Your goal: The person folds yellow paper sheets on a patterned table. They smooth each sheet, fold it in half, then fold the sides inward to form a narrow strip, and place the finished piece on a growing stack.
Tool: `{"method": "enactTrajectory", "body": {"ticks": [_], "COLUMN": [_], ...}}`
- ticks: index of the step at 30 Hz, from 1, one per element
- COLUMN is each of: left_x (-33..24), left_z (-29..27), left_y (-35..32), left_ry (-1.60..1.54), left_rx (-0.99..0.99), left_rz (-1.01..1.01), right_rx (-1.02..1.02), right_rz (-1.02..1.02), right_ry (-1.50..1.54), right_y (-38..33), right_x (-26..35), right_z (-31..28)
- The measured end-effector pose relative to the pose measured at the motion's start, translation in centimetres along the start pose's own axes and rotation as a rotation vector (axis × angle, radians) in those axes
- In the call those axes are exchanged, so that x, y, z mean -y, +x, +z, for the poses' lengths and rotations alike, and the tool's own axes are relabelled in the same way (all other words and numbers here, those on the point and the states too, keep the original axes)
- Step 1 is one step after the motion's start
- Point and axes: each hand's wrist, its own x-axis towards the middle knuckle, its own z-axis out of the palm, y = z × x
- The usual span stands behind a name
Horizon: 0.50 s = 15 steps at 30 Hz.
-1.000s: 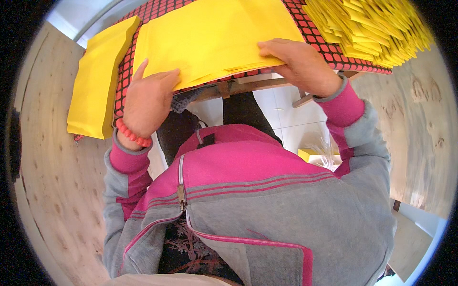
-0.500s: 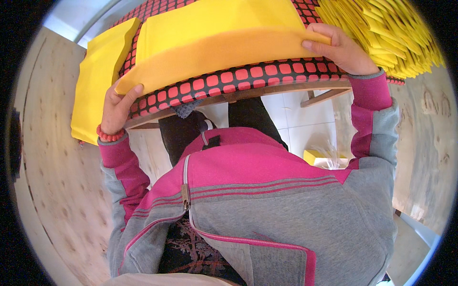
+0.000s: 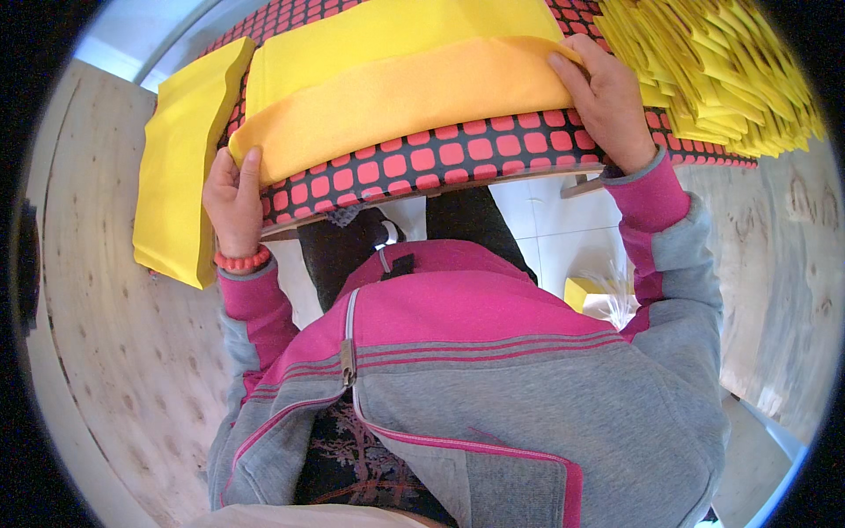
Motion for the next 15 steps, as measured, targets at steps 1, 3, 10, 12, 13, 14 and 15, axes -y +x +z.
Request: {"method": "enactTrajectory", "body": {"ticks": [1,3,10,12,13,14,15], "left_x": [0.0,-0.3,-1.7,-1.5,-1.4,-1.2,-1.1], "left_z": [0.2,0.5,1.0,1.0,1.0,1.1,1.0], "left_y": [0.0,0.0,0.0,0.1,0.2,0.3,0.3], "left_ry": [0.025,0.108,0.459,0.504,0.516,0.524,0.516], "left_rx": [-0.017,-0.044,-0.107,-0.111,-0.12,-0.128,-0.094], "left_rz": [0.008,0.107,0.214,0.191,0.19,0.191,0.076], "right_rx": [-0.008,-0.034,-0.05,-0.096,-0.119,-0.143,-0.168], "right_rz": [0.006,-0.007,0.027,0.003,-0.01,-0.023,-0.04], "right_ry": [-0.035,-0.098,-0.278,-0.297,-0.292,-0.292,-0.295], "right_y": [0.1,0.2,0.4,0.6,0.7,0.7,0.8], "right_x": [0.0,0.0,0.0,-0.1,-0.1,-0.1,-0.1], "right_z": [0.3,0.6,0.8,1.0,1.1,1.3,1.2]}}
